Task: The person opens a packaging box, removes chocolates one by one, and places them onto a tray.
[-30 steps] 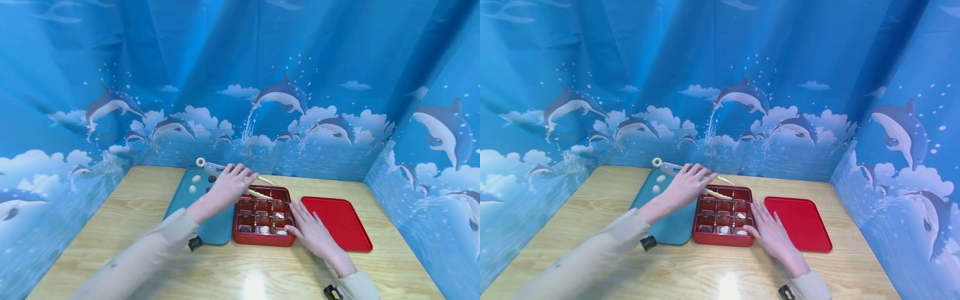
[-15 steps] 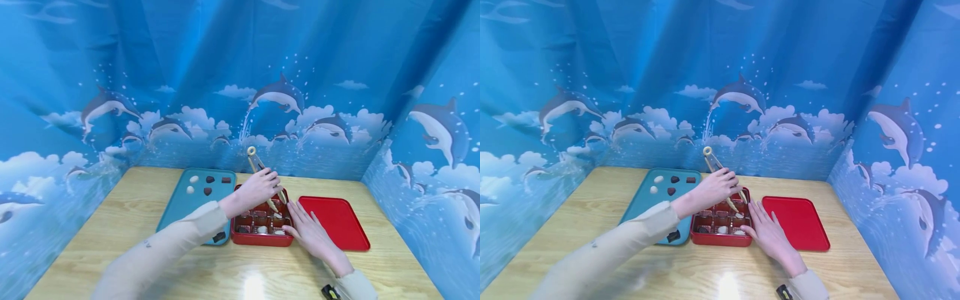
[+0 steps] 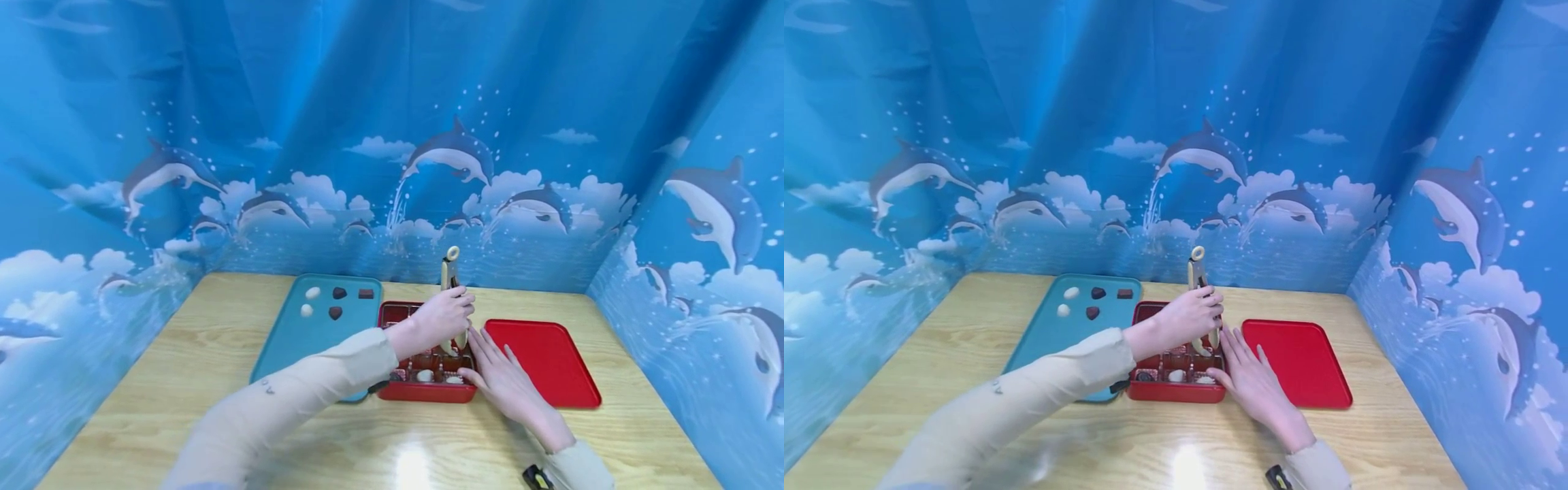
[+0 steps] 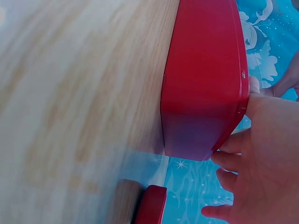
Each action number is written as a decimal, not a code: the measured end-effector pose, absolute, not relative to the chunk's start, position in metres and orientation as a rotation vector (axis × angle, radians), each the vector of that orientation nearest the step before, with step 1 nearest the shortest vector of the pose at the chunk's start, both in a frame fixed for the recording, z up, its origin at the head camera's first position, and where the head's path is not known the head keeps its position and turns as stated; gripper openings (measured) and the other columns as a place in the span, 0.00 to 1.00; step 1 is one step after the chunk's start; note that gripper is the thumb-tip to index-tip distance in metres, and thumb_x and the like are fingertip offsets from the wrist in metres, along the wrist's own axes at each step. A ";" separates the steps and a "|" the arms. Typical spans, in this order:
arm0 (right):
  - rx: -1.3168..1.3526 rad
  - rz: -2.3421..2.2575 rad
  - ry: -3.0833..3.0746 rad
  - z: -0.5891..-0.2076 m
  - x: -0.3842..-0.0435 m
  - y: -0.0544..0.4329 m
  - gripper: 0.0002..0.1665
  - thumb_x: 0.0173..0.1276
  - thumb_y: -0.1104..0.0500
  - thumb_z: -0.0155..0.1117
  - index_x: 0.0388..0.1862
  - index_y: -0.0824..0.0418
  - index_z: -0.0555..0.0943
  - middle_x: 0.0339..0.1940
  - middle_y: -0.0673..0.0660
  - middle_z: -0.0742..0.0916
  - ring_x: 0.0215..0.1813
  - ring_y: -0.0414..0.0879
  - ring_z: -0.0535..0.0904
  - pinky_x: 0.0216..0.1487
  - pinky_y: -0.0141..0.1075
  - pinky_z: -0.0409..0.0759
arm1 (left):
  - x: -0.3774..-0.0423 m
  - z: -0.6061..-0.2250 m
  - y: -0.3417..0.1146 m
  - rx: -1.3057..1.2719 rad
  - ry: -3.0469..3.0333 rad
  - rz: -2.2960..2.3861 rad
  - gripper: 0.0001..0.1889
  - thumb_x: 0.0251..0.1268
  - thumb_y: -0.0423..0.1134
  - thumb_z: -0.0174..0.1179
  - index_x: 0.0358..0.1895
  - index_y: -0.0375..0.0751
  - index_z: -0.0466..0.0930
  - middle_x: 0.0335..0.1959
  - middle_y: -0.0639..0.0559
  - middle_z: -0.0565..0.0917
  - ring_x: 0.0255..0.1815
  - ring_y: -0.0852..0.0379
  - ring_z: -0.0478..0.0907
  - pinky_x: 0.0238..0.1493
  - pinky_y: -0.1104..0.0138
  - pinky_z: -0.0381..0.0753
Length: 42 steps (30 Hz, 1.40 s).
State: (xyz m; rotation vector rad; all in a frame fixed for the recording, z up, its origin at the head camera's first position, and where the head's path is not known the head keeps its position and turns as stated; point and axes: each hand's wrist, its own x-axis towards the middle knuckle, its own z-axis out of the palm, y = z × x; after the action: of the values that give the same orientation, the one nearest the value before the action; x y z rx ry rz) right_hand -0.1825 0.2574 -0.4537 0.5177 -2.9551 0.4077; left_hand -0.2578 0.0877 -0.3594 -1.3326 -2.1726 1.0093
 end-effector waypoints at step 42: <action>0.530 0.395 -2.933 -0.454 -0.183 0.257 0.45 0.76 0.41 0.58 0.80 0.66 0.59 0.80 0.65 0.63 0.81 0.64 0.54 0.73 0.67 0.57 | -0.254 -0.377 0.067 -1.235 -2.153 0.777 0.14 0.74 0.45 0.56 0.55 0.64 0.86 0.54 0.65 0.85 0.61 0.59 0.72 0.64 0.62 0.66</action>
State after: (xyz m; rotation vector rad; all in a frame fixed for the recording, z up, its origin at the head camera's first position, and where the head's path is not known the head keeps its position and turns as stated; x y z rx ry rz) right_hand -0.1831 0.2569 -0.4541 0.5302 -2.9334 0.3948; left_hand -0.2544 0.0671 -0.3773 -1.2351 -2.1526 0.7774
